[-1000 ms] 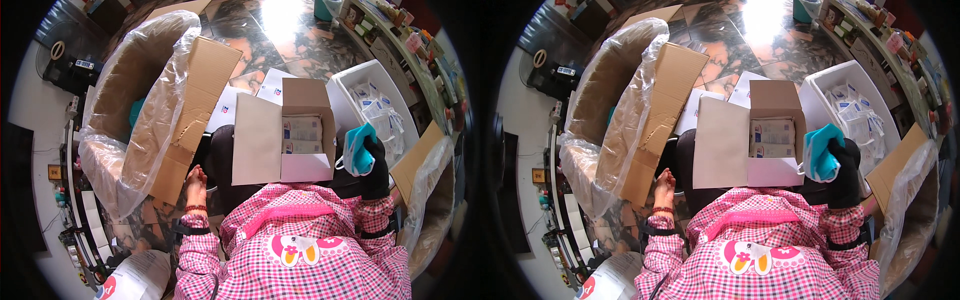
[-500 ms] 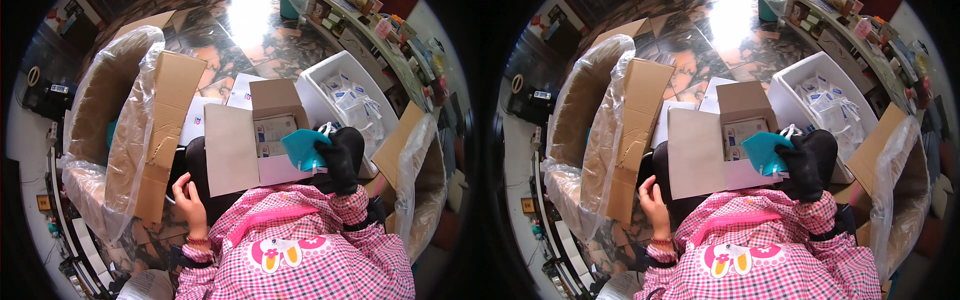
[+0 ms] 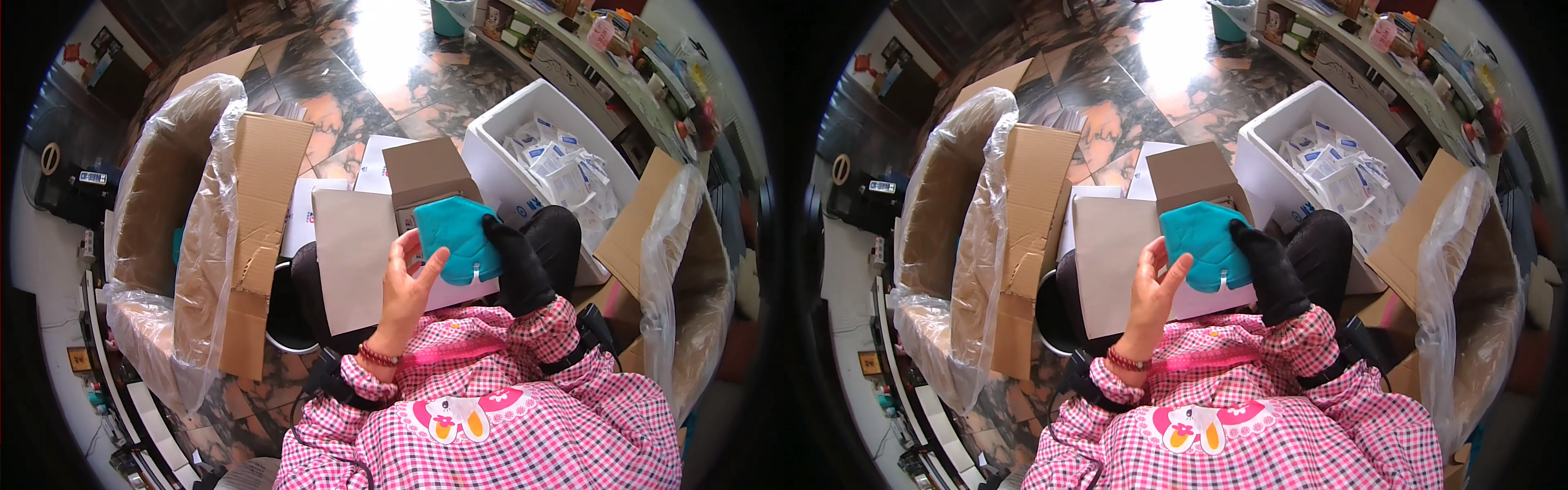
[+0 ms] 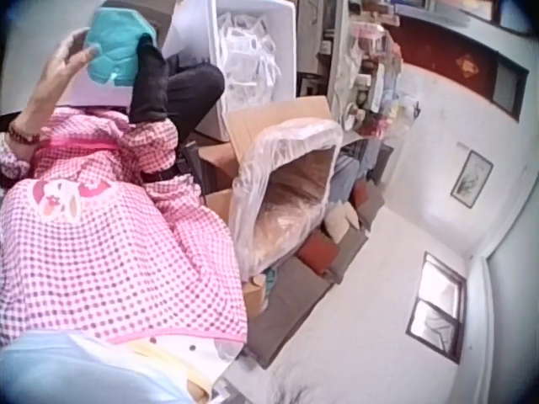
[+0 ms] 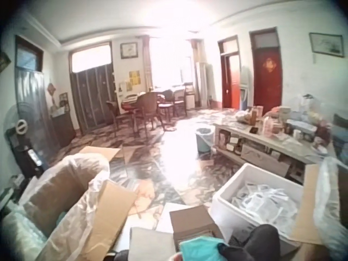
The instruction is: Packing N95 masks into small cardboard boxes and marking them with a handheld printer.
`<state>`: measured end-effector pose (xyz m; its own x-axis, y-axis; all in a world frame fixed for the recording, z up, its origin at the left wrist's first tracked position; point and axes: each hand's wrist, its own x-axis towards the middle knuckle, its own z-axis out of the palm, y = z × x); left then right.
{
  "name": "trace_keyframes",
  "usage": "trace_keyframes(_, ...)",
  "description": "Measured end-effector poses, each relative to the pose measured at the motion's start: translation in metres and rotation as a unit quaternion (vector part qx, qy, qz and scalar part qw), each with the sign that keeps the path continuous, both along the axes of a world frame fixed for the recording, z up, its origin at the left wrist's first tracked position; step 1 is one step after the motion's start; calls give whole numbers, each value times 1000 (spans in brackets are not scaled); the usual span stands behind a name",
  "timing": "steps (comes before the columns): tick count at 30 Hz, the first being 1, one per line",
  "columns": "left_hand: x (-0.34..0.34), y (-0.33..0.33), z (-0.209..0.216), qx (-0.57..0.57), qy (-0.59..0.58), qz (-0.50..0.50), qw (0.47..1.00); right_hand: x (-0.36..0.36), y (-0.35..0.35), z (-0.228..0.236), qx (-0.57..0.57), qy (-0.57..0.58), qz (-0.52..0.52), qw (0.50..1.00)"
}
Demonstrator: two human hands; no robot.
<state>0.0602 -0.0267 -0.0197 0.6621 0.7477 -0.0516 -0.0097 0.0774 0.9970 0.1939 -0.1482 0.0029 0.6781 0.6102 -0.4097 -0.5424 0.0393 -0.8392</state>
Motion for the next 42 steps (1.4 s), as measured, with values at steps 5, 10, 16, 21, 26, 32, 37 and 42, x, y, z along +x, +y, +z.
trace_keyframes(5,6,18,-3,-215,12,-161,963,31,5,-11,-96,-118,81,985)
trace_keyframes(10,7,29,-12,-117,-31,9,993,41,-6,20,-361,-575,-43,733)
trace_keyframes(16,9,46,-14,-249,-43,111,961,49,-13,16,-299,-481,-99,818)
trace_keyframes(21,11,47,-21,-208,15,64,976,15,5,28,-203,-532,67,819)
trace_keyframes(26,22,24,-8,-206,12,38,978,-16,28,-2,-298,-455,149,826)
trace_keyframes(32,18,24,-15,-251,-7,7,968,-18,26,-39,-161,-503,94,844)
trace_keyframes(37,10,30,-35,-286,1,-13,958,-20,30,-38,-54,-126,47,989)
trace_keyframes(42,1,42,-42,-389,65,-99,914,-5,23,-45,20,-111,121,986)
